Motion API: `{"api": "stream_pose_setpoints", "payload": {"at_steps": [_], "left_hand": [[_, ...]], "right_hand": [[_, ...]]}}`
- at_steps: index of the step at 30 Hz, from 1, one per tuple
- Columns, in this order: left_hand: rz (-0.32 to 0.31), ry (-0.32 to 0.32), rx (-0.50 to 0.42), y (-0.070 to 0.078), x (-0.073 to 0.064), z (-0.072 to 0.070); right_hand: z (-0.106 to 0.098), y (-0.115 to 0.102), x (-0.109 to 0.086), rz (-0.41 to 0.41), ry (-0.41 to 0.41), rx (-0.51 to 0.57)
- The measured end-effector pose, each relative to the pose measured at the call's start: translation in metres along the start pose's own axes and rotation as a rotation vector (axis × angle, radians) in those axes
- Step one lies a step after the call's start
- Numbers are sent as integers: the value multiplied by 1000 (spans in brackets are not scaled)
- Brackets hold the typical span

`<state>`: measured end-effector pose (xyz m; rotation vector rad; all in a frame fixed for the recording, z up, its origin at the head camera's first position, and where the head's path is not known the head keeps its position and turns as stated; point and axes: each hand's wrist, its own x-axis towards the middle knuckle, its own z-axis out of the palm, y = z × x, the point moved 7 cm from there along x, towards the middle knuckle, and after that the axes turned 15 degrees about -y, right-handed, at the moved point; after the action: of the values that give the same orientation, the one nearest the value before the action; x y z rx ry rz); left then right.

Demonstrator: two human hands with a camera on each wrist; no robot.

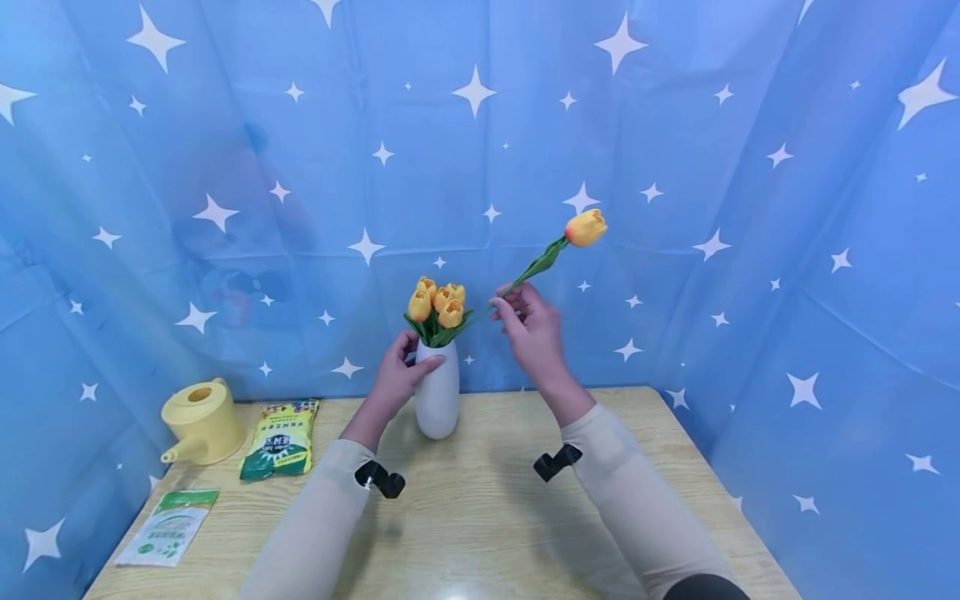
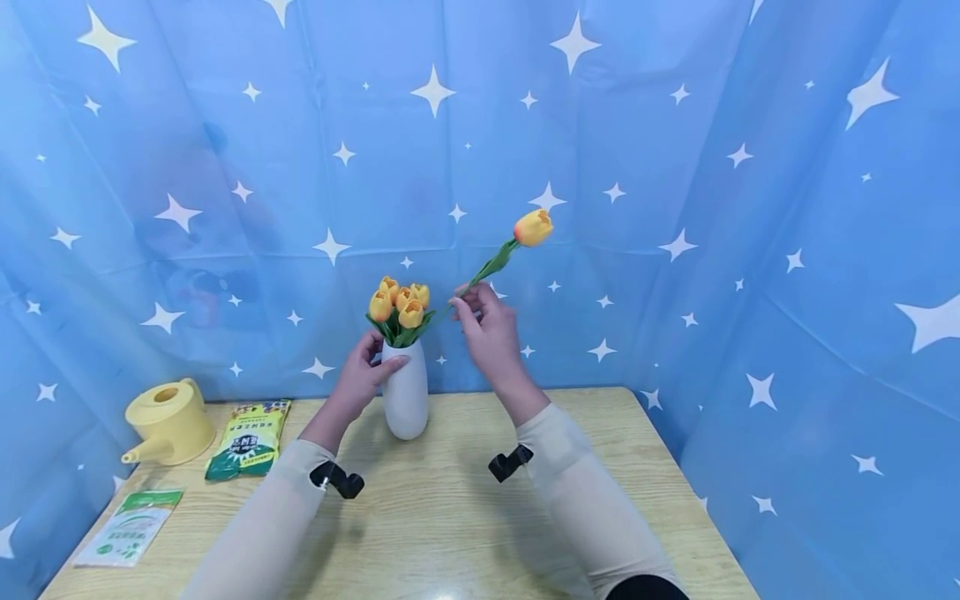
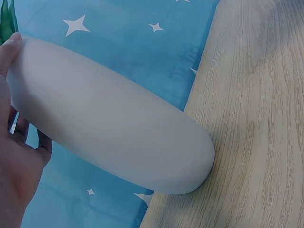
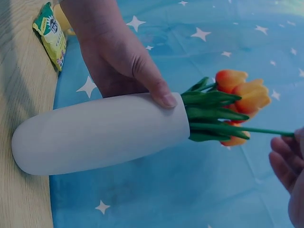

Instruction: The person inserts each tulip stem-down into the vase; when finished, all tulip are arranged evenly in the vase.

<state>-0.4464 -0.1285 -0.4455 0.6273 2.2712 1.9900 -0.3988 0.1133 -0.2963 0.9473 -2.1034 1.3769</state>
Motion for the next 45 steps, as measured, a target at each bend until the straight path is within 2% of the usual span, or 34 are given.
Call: {"api": "stream_pose_setpoints", "payload": {"at_steps": [9, 15, 24, 30, 35, 41, 45], "left_hand": [[-3, 3, 7, 0, 0, -1], [1, 6, 18, -1, 0, 0], [16, 6, 19, 3, -1, 1], [17, 6, 22, 3, -1, 0], [22, 2, 21, 0, 0, 1], [20, 6, 21, 2, -2, 1], [8, 6, 26, 3, -2, 0]], "right_hand": [[19, 3, 4, 51, -90, -38], [35, 9, 0, 57, -159, -124], [54, 26, -3, 90, -203, -142], [65, 34, -5, 98, -238, -215], [63, 35, -9, 73, -210, -179], [47, 28, -13, 48, -77, -35], [38, 21, -16, 61, 9, 57]]}}
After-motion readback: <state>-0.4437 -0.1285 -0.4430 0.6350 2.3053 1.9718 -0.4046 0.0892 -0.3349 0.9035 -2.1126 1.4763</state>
